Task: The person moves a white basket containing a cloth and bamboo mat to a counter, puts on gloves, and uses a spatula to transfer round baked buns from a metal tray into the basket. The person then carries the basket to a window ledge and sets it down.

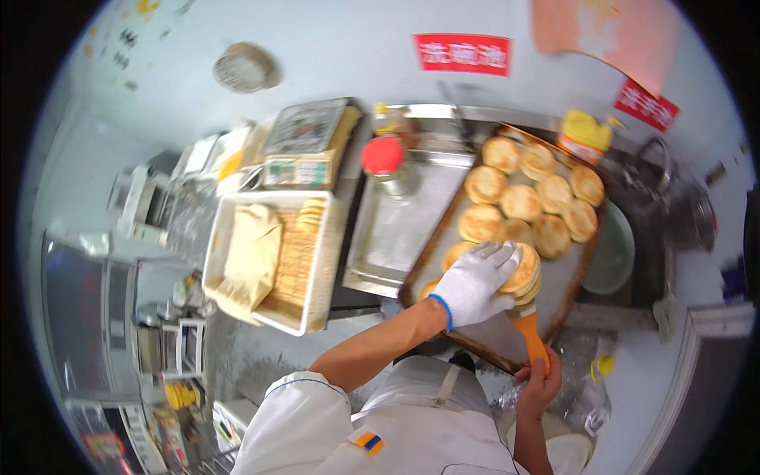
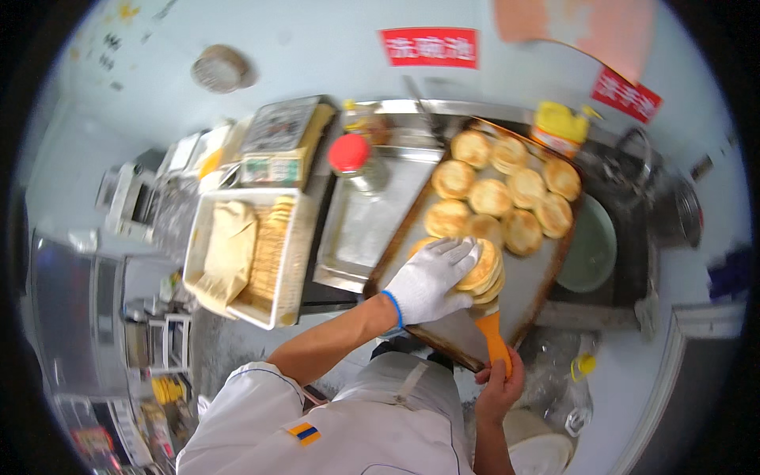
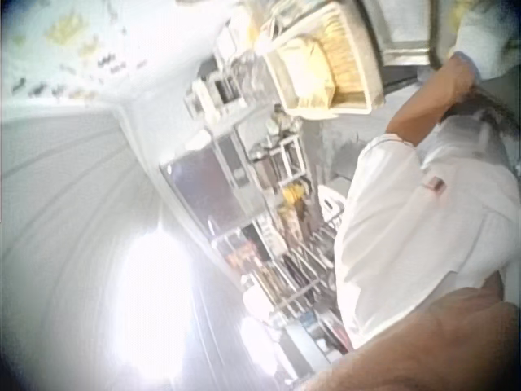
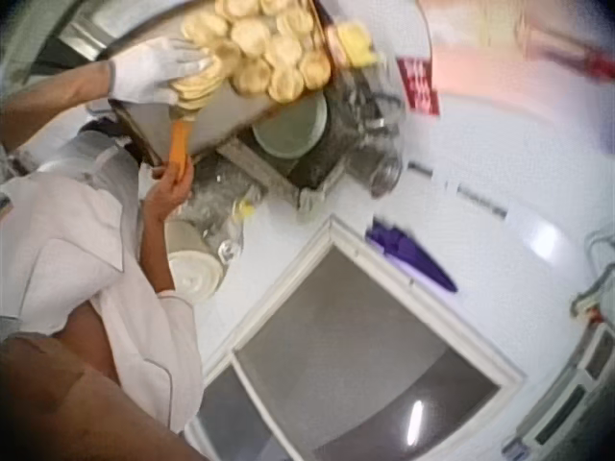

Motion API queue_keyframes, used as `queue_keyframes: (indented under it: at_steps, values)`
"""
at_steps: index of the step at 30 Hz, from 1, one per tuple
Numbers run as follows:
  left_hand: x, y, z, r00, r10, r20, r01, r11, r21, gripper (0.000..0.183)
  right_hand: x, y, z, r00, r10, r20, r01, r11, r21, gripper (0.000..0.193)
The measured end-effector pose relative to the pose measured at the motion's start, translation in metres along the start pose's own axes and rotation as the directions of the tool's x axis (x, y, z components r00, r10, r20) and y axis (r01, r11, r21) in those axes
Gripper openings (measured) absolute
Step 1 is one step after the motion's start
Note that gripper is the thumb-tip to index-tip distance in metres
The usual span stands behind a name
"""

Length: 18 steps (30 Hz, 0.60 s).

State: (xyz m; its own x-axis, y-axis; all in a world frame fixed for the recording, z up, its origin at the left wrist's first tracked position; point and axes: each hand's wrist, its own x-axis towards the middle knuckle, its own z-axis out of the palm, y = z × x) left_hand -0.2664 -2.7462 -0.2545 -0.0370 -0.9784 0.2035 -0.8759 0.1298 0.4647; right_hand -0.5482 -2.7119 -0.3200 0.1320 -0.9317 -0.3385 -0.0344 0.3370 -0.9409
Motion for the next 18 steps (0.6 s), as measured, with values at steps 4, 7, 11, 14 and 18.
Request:
queue_keyframes:
  at_steps: [4,7,11,14,18]
  values:
    - [-0.087,-0.052,-0.091,0.986,-0.133,-0.098,0.148,0.977,0.153,0.073,-0.016,-0.009,0.092,0.940,0.085,0.330,-0.103,0.994,0.037,0.038]
    - [-0.154,-0.107,-0.163,0.959,-0.264,-0.099,0.277,0.948,0.157,0.058,-0.034,0.007,0.194,0.839,0.250,0.484,-0.322,0.944,0.071,0.034]
    - [-0.227,-0.191,-0.238,0.807,-0.553,0.207,0.495,0.825,0.273,0.052,-0.074,0.035,0.321,0.642,0.357,0.679,-0.563,0.821,0.100,0.031]
    - [-0.249,-0.254,-0.255,0.622,-0.652,0.434,0.561,0.758,0.333,0.058,-0.103,0.053,0.386,0.602,0.484,0.635,-0.662,0.748,0.056,0.030]
    - [-0.259,-0.319,-0.239,0.500,-0.596,0.628,0.595,0.763,0.251,0.075,-0.119,0.067,0.420,0.592,0.579,0.560,-0.711,0.702,0.026,0.031]
